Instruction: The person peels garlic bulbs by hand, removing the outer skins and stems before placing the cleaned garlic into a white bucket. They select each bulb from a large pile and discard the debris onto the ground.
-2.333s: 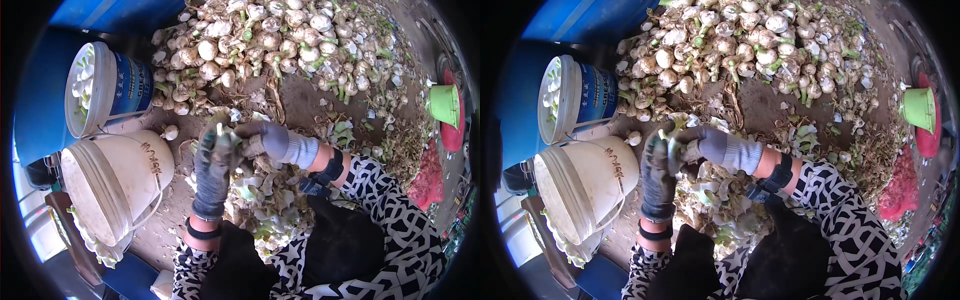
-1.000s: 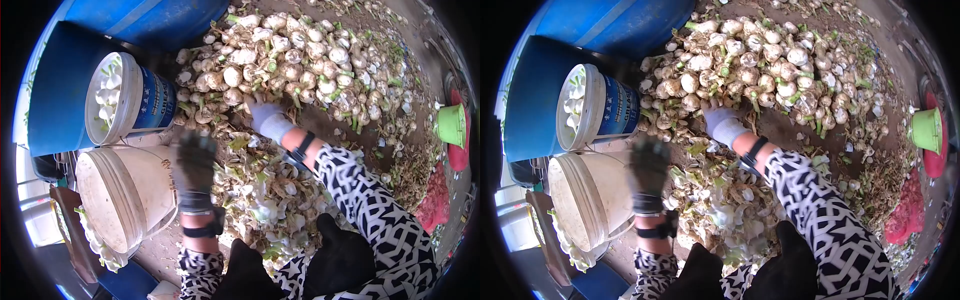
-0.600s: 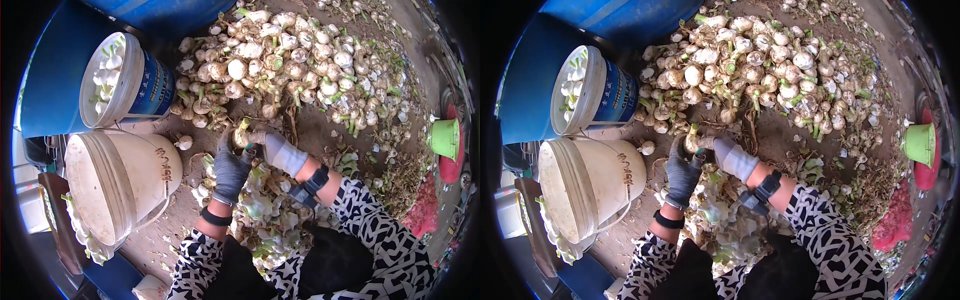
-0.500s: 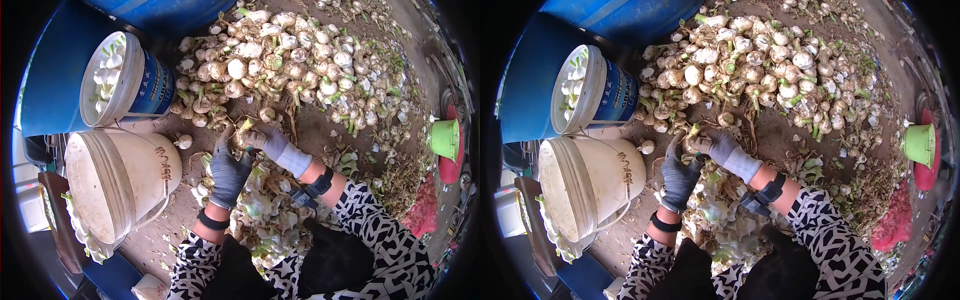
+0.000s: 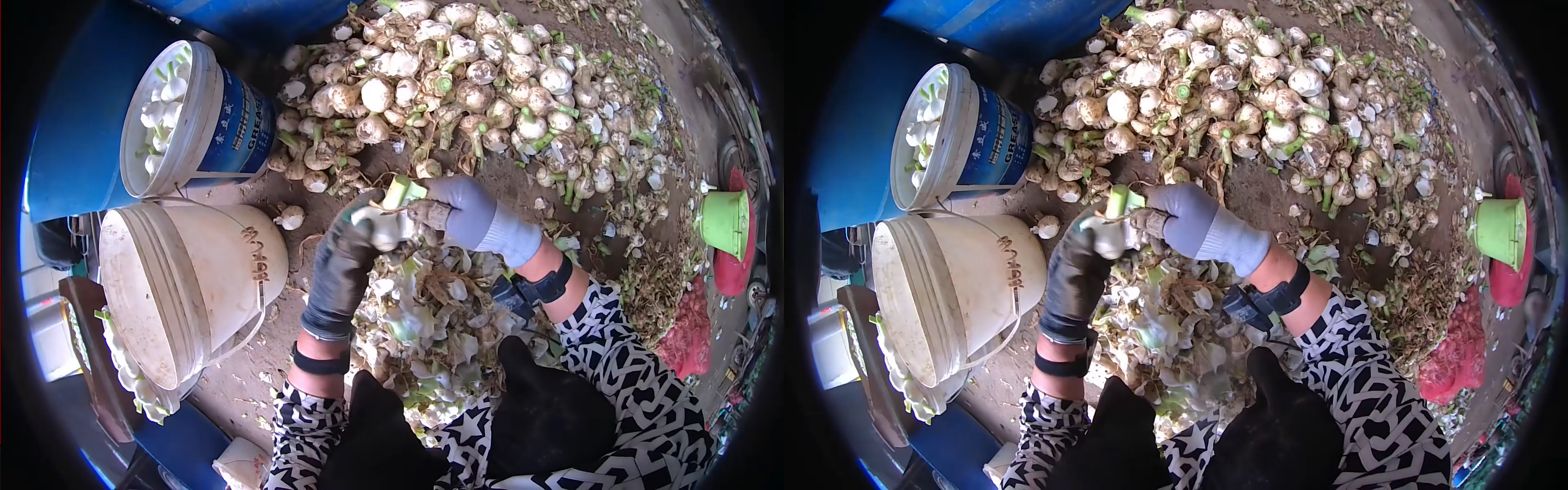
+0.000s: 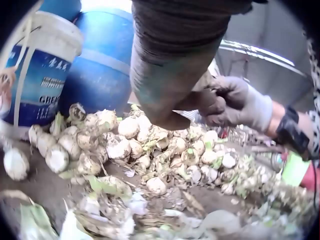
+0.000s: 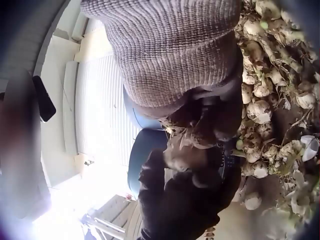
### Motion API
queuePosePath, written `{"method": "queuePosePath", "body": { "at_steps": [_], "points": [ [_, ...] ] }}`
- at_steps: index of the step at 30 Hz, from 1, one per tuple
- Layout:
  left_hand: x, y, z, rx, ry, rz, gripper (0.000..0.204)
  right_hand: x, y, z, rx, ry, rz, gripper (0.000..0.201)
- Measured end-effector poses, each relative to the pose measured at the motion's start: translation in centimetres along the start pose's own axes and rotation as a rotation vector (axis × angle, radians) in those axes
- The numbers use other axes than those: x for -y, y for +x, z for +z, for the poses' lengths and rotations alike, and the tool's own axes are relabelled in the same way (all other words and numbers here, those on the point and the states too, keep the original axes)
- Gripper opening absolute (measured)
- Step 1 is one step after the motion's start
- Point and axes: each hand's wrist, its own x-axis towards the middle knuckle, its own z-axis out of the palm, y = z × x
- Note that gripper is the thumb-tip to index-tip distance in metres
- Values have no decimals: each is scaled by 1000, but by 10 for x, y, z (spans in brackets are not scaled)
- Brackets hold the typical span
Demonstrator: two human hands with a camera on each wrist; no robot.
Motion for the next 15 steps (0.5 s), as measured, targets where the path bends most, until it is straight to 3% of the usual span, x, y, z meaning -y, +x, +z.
{"method": "queuePosePath", "body": {
  "at_steps": [1,3,4,5,7,8,9,11,12,13,15],
  "points": [
    [-5,-2,4,82,-304,-69,48,-2,-2,-1,0,1,3,15],
    [8,2,-9,18,1048,435,48,-9,-4,0,324,364,80,12],
    [3,0,-15,58,1491,662,42,-20,0,6,173,100,-203,10],
    [2,1,-16,59,1491,660,42,-28,1,10,172,101,-201,10],
    [-10,6,-5,-233,657,96,34,-33,0,16,-27,434,-45,8],
    [2,7,-18,-240,827,283,34,-31,1,17,-22,515,47,8],
    [6,3,-8,-233,833,283,34,-28,3,21,-27,521,42,8],
    [20,-15,19,-309,1186,864,38,-26,-1,33,-12,539,-90,9],
    [15,-28,3,-176,1563,773,52,-43,3,25,137,632,67,17],
    [14,-26,6,-172,1567,770,52,-45,6,30,74,578,-1,24],
    [14,-19,15,-256,225,114,49,-56,11,33,293,950,-105,30]
  ]
}}
